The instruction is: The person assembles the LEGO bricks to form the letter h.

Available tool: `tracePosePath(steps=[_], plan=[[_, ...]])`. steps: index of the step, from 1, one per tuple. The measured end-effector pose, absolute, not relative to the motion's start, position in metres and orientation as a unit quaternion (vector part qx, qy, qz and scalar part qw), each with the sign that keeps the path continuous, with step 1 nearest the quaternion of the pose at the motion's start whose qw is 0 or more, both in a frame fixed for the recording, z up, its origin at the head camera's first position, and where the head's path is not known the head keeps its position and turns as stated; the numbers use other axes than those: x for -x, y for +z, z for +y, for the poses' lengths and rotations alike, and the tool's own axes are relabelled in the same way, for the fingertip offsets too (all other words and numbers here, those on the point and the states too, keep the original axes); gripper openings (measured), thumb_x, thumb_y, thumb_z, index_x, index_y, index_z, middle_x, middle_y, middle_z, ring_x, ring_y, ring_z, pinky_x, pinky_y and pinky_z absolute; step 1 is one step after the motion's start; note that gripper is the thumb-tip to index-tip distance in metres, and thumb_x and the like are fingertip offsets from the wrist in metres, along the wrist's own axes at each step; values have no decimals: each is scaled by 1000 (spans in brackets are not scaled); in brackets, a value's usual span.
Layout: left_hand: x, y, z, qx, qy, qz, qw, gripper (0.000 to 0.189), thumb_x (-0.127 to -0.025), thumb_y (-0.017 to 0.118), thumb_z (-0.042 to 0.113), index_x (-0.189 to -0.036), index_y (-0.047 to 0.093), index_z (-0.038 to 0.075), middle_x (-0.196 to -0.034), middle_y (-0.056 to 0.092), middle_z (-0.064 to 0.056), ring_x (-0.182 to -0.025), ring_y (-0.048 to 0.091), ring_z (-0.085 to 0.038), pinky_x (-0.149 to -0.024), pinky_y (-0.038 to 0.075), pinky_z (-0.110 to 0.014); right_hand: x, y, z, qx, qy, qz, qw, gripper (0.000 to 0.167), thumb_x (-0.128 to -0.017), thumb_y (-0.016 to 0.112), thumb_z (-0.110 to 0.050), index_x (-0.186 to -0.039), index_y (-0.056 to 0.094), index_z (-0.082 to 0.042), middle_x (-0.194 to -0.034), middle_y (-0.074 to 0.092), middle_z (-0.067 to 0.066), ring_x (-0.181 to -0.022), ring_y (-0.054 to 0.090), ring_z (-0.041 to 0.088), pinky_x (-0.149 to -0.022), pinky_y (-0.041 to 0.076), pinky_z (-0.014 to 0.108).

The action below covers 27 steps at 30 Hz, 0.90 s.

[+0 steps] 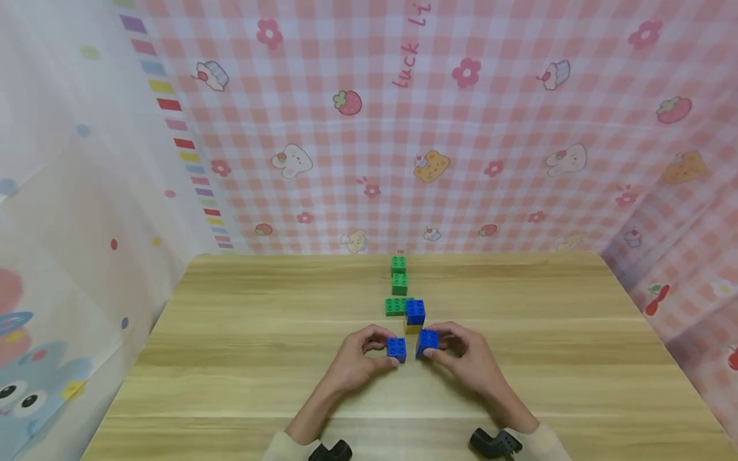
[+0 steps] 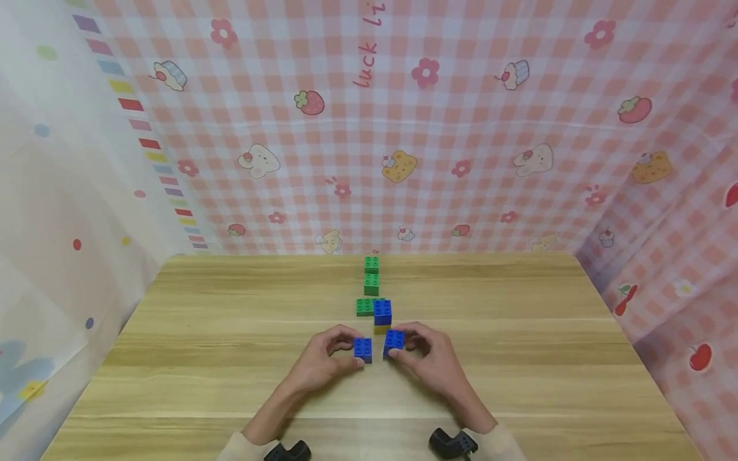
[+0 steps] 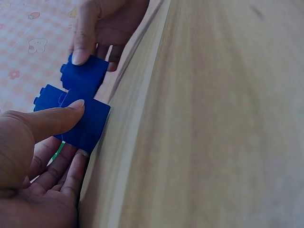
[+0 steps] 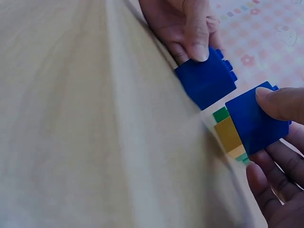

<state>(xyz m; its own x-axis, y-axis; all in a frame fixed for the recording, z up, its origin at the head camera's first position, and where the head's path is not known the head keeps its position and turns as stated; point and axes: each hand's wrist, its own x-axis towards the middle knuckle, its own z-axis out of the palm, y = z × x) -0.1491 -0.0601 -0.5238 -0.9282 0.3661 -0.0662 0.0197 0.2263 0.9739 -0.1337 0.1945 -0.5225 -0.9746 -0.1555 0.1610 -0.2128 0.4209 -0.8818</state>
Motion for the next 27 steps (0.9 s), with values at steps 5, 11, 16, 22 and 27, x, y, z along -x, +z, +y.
tracePosePath(steps=[5,11,16,22,27], plan=[[150,-525,-58,-131,607,770,142,37,-82,86,10,-116,70,14,-118,71,-4,-111,66,-19,-101,56,-35,134,-513,194,-94,530,-843,11,35,-86,84,-19,-119,73,-22,-108,74,2,-96,70,14,-90,62,29],[151,-526,-53,-145,604,771,138,37,-82,86,10,-116,70,13,-120,71,-6,-112,66,-20,-103,56,-38,133,-503,192,-102,536,-838,-3,34,-88,82,-29,-120,72,-26,-121,73,-2,-112,69,18,-102,58,38],[151,-527,-50,-152,607,767,137,37,-81,86,10,-115,71,14,-119,71,-5,-112,67,-20,-103,57,-35,134,-500,187,-127,542,-831,-2,33,-89,81,-31,-119,72,-25,-121,73,-2,-109,71,19,-101,59,43],[151,-527,-48,-155,606,769,133,37,-81,86,11,-115,71,14,-117,72,-3,-111,66,-17,-102,56,-30,136,-494,180,-165,541,-825,5,34,-89,81,-25,-121,71,-24,-118,74,-3,-104,72,16,-101,59,42],[151,-526,-48,-153,608,768,129,37,-81,87,11,-114,70,11,-116,72,-6,-111,66,-19,-104,56,-36,136,-490,176,-174,539,-824,4,33,-89,81,-22,-121,71,-23,-118,75,-3,-102,72,14,-102,58,46]])
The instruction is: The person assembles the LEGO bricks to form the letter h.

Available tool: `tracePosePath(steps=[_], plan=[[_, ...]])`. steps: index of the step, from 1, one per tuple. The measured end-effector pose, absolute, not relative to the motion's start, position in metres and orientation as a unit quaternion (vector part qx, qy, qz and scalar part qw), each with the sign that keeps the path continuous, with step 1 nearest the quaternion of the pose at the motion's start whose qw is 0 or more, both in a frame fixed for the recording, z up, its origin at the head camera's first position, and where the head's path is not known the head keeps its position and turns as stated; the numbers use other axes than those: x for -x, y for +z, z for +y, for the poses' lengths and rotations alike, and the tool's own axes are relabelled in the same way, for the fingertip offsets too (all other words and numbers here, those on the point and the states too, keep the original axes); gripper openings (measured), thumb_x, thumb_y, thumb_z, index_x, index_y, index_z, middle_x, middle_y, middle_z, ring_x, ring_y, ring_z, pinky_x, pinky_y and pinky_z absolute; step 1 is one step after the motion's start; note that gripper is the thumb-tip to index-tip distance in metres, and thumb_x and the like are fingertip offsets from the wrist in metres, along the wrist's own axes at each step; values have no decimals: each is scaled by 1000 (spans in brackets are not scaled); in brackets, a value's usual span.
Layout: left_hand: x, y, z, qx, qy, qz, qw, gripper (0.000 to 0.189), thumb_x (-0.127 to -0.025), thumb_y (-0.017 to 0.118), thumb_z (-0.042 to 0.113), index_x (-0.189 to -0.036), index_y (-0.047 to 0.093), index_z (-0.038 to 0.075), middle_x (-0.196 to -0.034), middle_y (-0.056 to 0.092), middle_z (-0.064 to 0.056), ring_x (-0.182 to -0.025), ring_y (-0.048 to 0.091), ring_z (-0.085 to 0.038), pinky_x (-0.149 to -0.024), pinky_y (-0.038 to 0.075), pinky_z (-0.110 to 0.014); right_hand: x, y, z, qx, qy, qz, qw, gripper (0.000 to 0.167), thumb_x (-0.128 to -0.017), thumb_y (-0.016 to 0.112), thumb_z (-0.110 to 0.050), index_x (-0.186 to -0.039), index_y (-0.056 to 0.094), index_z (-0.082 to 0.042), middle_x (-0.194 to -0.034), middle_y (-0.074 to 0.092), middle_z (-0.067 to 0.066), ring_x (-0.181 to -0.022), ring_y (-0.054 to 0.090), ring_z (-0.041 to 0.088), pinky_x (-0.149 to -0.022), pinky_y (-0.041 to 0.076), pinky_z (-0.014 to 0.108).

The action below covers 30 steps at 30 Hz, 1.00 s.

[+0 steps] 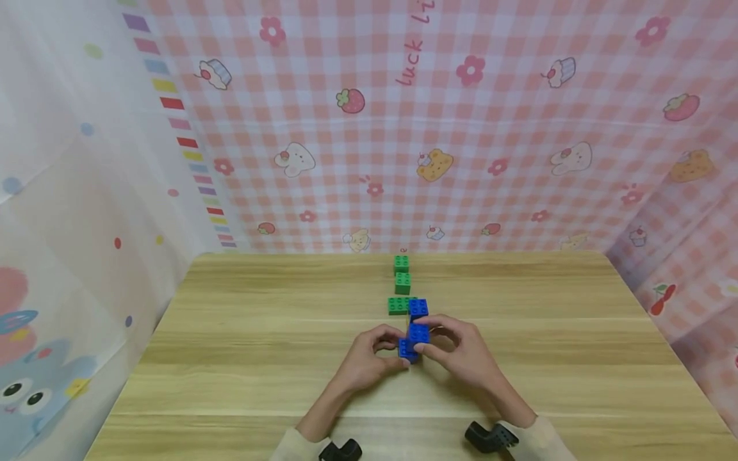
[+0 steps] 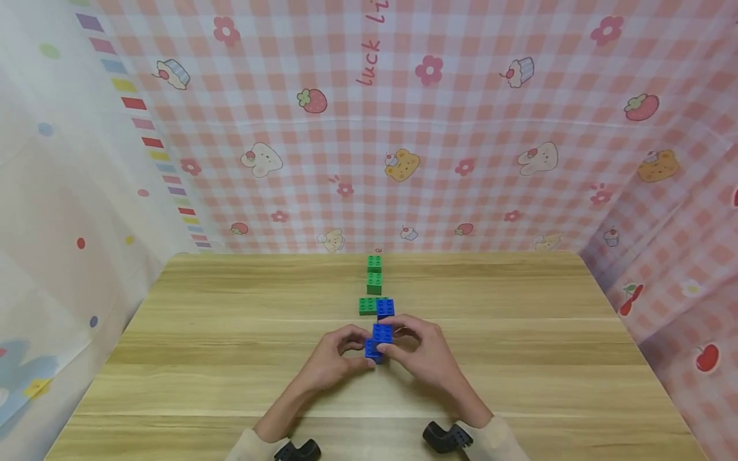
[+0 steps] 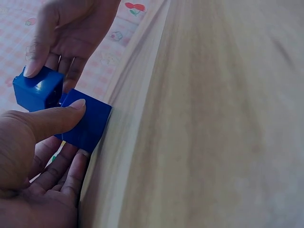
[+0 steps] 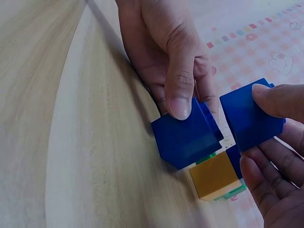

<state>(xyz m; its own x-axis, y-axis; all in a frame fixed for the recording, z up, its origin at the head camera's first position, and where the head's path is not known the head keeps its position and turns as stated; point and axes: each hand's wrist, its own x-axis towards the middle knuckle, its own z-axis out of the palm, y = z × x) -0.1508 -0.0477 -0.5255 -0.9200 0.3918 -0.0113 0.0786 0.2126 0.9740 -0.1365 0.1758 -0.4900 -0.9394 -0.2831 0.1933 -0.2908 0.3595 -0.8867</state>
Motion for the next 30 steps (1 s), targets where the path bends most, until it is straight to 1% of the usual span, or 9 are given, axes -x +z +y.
tracePosePath(steps=[5,8,13,16,20,26,30], plan=[[150,-524,-48,-143,608,770,133,38,-80,87,12,-115,70,11,-116,72,-6,-112,66,-21,-105,55,-42,137,-488,172,-177,536,-826,-5,32,-90,80,-24,-121,71,-26,-118,75,-5,-103,72,12,-105,56,49],[149,-524,-48,-138,605,772,139,39,-80,87,13,-115,70,13,-116,72,-4,-111,66,-20,-105,55,-40,137,-489,170,-179,534,-826,-12,32,-90,81,-24,-121,71,-26,-116,75,-6,-103,71,11,-105,56,49],[149,-526,-48,-139,602,774,140,38,-81,87,13,-115,70,16,-115,72,0,-110,66,-17,-102,56,-32,137,-491,167,-185,529,-828,-15,33,-90,81,-23,-121,70,-28,-116,75,-7,-103,71,11,-104,56,49],[150,-526,-49,-137,602,774,141,37,-81,87,15,-115,70,17,-114,72,1,-109,66,-16,-102,56,-33,138,-493,165,-191,528,-828,-12,34,-90,80,-21,-122,70,-27,-117,74,-5,-103,72,13,-102,58,48],[149,-526,-49,-140,602,773,144,37,-82,87,16,-114,70,17,-114,72,0,-109,66,-18,-103,56,-37,138,-497,166,-195,531,-824,-15,33,-91,80,-21,-122,70,-25,-118,74,-3,-102,72,18,-100,59,46],[149,-527,-49,-145,600,774,138,36,-82,87,15,-114,70,16,-113,72,0,-109,66,-17,-102,56,-35,138,-497,167,-200,528,-825,-20,32,-92,78,-25,-123,69,-26,-118,74,-4,-101,72,18,-98,60,44],[150,-526,-49,-147,600,774,136,36,-82,87,15,-114,71,16,-112,72,0,-108,67,-17,-102,56,-35,138,-496,167,-203,526,-825,-19,31,-93,77,-24,-123,69,-24,-119,73,-2,-102,73,19,-98,61,45]])
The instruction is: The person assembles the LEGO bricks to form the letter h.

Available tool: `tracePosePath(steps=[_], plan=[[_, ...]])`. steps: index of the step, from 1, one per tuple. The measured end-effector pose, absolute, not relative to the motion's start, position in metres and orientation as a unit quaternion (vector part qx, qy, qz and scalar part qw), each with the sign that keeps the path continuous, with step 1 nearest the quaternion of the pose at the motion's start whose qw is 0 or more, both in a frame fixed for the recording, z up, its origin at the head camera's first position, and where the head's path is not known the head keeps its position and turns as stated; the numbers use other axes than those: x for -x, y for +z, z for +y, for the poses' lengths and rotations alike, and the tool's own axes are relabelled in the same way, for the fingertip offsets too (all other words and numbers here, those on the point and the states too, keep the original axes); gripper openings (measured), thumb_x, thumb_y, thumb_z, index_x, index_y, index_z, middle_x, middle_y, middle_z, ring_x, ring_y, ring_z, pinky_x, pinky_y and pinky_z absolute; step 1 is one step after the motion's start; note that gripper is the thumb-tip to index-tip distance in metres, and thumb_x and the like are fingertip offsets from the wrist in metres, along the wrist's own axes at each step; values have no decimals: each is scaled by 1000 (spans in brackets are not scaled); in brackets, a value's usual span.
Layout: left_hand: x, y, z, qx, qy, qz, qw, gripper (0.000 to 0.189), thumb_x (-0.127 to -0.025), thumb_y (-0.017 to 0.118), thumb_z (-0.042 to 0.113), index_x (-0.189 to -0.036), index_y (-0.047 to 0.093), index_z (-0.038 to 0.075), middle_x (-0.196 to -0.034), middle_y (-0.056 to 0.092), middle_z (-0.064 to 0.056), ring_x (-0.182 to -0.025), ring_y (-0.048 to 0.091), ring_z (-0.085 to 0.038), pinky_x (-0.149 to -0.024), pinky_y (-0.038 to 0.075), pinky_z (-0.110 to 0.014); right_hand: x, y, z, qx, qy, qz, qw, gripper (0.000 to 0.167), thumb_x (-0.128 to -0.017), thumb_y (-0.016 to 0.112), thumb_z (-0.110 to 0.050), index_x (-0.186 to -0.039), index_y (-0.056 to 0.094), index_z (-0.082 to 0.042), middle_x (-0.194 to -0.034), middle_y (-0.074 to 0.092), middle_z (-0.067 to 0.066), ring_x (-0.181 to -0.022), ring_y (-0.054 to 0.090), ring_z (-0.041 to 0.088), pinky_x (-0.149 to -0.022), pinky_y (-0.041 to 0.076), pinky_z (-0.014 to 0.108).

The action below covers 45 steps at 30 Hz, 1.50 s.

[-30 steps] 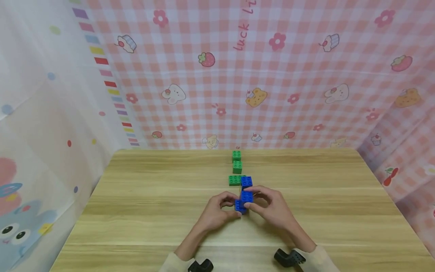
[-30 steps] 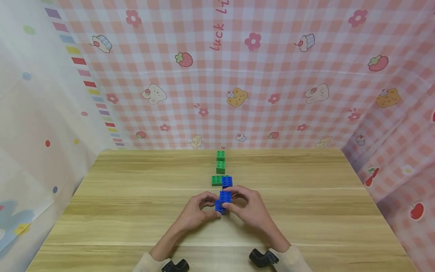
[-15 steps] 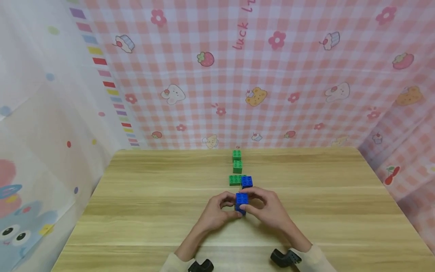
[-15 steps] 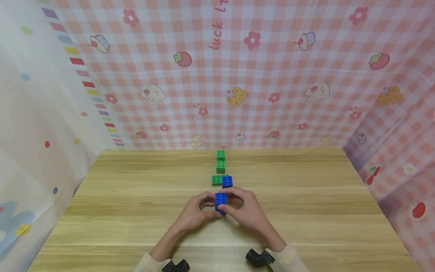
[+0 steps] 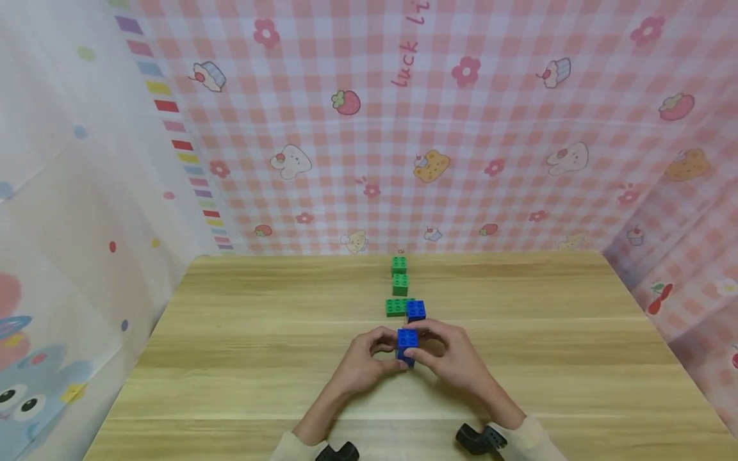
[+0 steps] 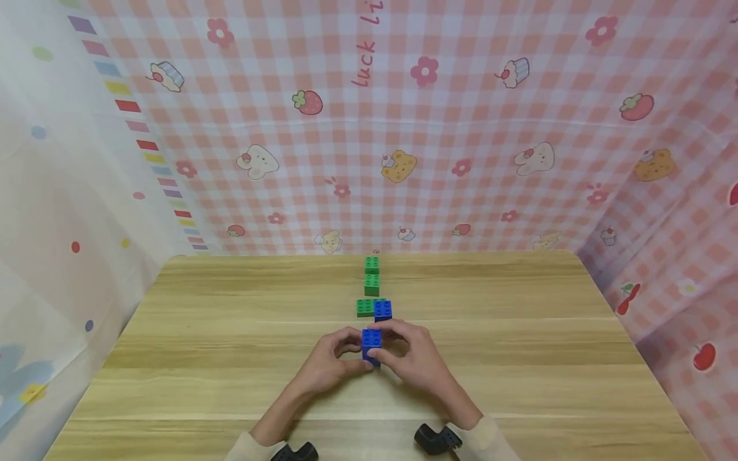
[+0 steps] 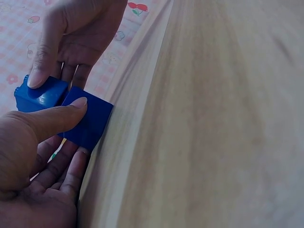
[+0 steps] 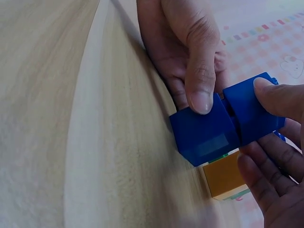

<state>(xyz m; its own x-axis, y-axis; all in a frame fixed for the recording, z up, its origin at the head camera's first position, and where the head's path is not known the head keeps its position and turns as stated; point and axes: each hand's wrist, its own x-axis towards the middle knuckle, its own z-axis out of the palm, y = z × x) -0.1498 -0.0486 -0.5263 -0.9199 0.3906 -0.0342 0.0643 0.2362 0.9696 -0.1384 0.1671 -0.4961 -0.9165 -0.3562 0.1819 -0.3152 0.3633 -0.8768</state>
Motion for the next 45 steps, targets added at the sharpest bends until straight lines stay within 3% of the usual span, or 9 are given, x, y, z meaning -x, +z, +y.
tracePosePath(steps=[7,31,45], plan=[[150,-526,-49,-144,601,773,141,36,-82,86,15,-114,71,16,-112,72,-1,-108,67,-16,-101,57,-34,139,-498,167,212,-525,824,21,31,-93,76,-22,-124,68,-23,-122,72,-1,-109,71,19,-102,59,43],[150,-524,-49,-137,613,765,145,36,-80,87,13,-113,71,16,-112,73,-1,-107,68,-18,-101,57,-37,136,-501,167,238,-476,846,-28,34,-92,78,-24,-124,67,-27,-114,71,-10,-100,71,8,-98,59,42],[151,-526,-49,-140,609,767,145,36,-81,87,14,-113,71,13,-112,73,-4,-106,69,-17,-100,58,-35,138,-510,165,287,-461,835,-91,34,-92,78,-17,-124,67,-20,-113,72,-6,-97,72,11,-91,62,40]])
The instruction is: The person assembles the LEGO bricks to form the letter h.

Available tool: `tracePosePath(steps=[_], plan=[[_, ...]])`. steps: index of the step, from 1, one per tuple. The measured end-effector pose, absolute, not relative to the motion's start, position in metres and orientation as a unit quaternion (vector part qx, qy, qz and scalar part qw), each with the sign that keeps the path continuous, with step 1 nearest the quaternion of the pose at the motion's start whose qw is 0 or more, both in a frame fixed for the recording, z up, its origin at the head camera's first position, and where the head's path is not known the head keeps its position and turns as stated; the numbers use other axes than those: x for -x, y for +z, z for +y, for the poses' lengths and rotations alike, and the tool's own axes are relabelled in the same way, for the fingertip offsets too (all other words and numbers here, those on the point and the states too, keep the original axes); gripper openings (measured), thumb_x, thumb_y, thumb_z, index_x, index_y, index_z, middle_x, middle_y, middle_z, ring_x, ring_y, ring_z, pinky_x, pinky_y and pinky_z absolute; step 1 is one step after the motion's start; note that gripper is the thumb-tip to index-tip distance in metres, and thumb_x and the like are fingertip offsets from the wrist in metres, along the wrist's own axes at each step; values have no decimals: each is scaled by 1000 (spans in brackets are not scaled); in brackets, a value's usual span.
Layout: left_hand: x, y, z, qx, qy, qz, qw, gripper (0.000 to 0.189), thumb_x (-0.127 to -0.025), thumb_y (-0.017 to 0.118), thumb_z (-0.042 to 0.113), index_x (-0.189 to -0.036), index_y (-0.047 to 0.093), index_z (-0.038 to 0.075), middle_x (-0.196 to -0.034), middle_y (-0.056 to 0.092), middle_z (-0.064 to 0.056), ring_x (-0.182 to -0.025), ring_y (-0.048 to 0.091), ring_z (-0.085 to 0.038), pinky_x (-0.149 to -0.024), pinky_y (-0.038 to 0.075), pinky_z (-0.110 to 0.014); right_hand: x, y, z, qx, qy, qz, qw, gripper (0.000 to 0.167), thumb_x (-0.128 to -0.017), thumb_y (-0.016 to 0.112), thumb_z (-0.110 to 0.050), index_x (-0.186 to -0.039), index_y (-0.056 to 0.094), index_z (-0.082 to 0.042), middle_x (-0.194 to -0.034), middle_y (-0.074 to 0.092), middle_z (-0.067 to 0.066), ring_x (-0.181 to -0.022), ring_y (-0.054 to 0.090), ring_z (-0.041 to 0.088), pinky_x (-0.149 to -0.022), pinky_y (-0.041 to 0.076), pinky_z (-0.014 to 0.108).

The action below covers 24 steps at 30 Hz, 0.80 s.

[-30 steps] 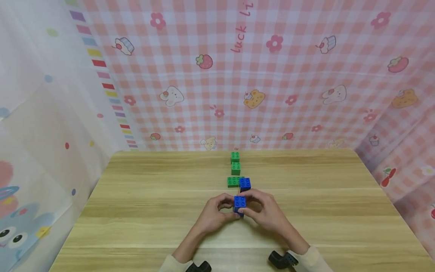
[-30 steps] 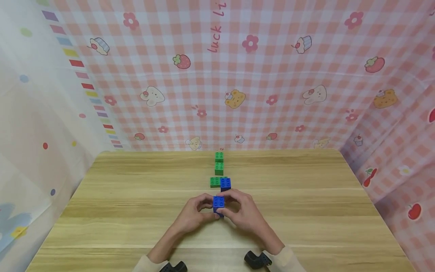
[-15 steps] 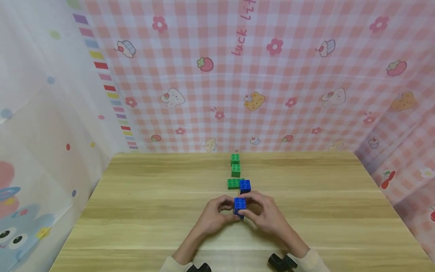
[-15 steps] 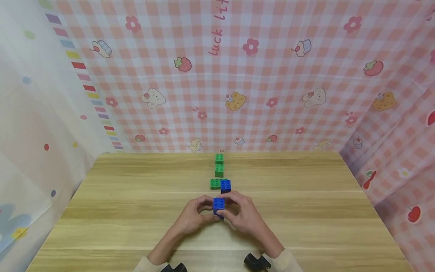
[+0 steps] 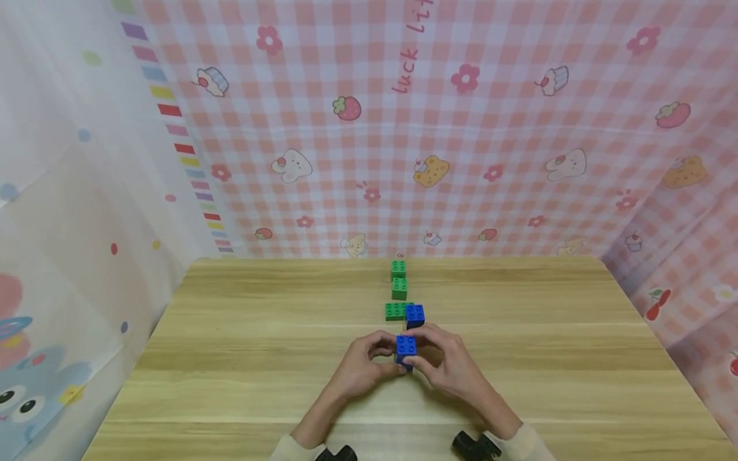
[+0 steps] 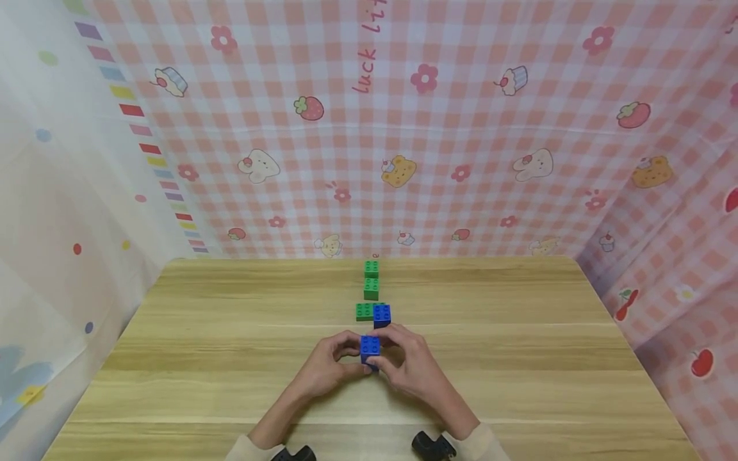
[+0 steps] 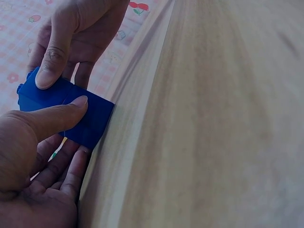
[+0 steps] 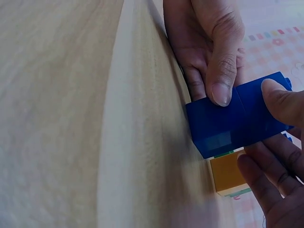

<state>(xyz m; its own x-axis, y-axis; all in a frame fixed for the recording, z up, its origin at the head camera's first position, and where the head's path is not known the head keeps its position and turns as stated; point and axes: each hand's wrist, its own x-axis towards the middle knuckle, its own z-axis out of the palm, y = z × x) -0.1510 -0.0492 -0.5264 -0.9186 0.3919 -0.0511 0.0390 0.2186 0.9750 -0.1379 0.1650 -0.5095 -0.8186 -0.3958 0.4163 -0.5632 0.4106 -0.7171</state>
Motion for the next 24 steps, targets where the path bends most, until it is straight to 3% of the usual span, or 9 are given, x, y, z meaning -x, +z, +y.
tracePosePath(steps=[12,24], plan=[[151,-528,-49,-149,612,765,135,36,-80,87,13,-112,71,12,-112,73,-5,-105,69,-16,-99,58,-32,136,-503,165,-253,474,-843,39,36,-92,78,-20,-125,66,-27,-118,71,-9,-102,72,13,-97,61,42],[150,-527,-50,-142,609,769,134,34,-80,87,14,-111,72,16,-110,73,-1,-106,70,-17,-99,58,-31,136,-497,163,-234,485,-842,8,35,-90,80,-15,-122,68,-23,-115,72,-5,-100,72,15,-94,62,42]])
